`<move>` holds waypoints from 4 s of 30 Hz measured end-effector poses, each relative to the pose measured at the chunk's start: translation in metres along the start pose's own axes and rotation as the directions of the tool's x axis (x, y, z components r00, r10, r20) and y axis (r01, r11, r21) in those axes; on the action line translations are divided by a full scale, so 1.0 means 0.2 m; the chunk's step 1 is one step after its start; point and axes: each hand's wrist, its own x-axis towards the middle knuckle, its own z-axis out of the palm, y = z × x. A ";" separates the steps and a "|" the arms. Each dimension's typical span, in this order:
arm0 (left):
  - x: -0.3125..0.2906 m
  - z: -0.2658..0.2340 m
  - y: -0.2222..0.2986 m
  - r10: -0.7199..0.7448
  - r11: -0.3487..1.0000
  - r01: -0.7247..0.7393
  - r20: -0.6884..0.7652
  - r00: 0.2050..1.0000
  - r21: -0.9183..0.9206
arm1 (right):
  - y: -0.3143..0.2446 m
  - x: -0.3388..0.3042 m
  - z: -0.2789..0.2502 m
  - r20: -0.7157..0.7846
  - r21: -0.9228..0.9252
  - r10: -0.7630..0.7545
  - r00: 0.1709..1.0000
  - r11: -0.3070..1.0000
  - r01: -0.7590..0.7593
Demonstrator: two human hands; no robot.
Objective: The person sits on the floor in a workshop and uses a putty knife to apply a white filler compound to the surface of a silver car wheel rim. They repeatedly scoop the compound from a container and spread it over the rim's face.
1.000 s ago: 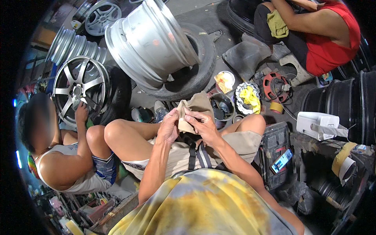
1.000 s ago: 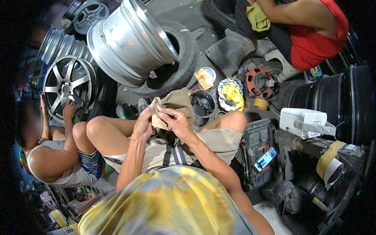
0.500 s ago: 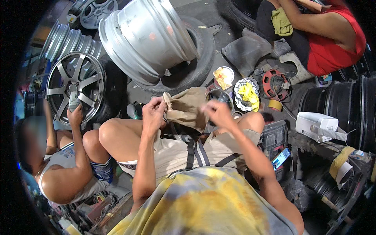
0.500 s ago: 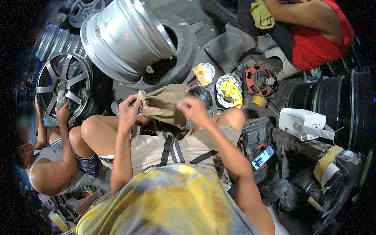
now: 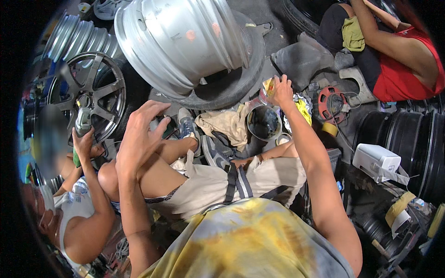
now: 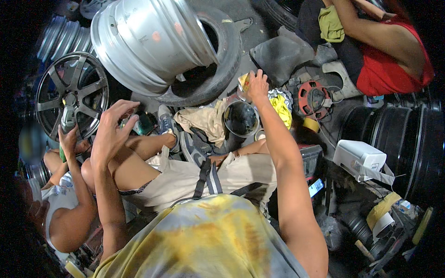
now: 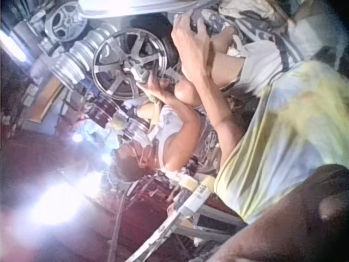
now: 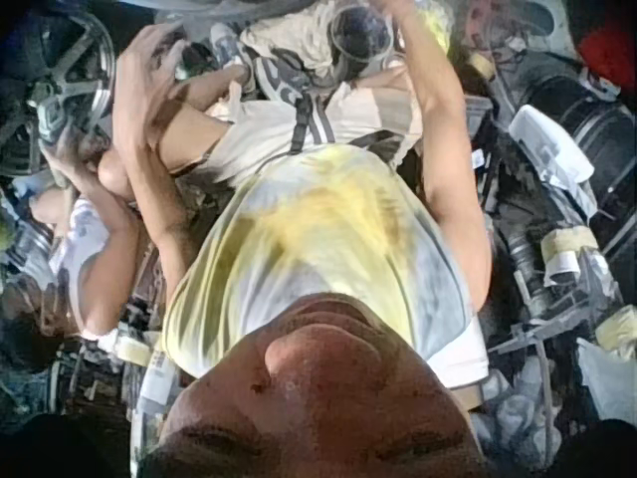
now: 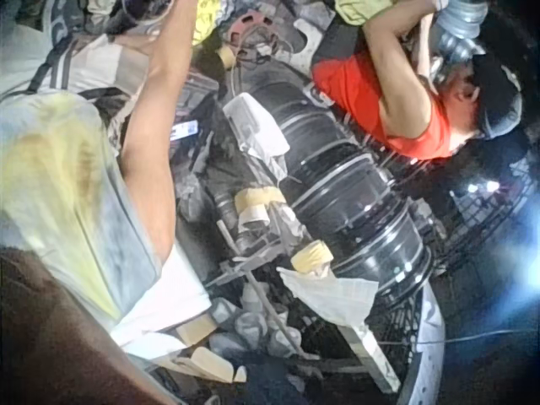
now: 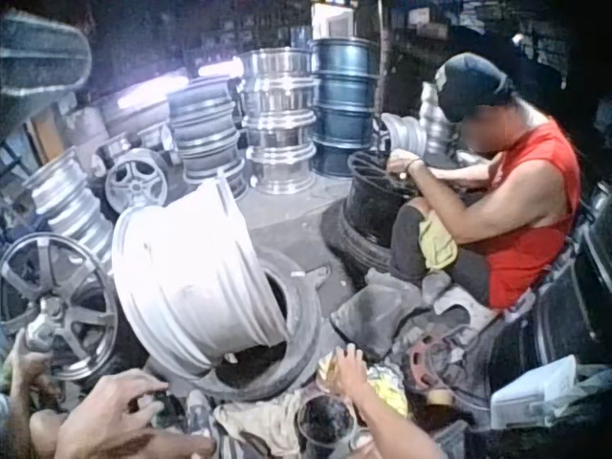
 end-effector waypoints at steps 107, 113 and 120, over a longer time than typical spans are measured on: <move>-0.64 0.04 -0.50 -0.402 0.906 0.422 -0.386 0.830 -0.036 | 0.66 -0.25 0.07 0.338 0.920 0.591 0.732 -0.045 -0.388; -1.11 0.63 -0.90 -0.527 0.760 0.589 0.270 0.806 -0.276 | 0.68 -0.19 -0.03 0.324 0.945 0.544 0.774 -0.218 -0.243; -0.97 0.61 -0.73 -0.586 0.610 0.737 0.462 0.666 -0.290 | 0.89 -0.24 0.52 0.347 0.631 0.691 0.634 0.328 -0.703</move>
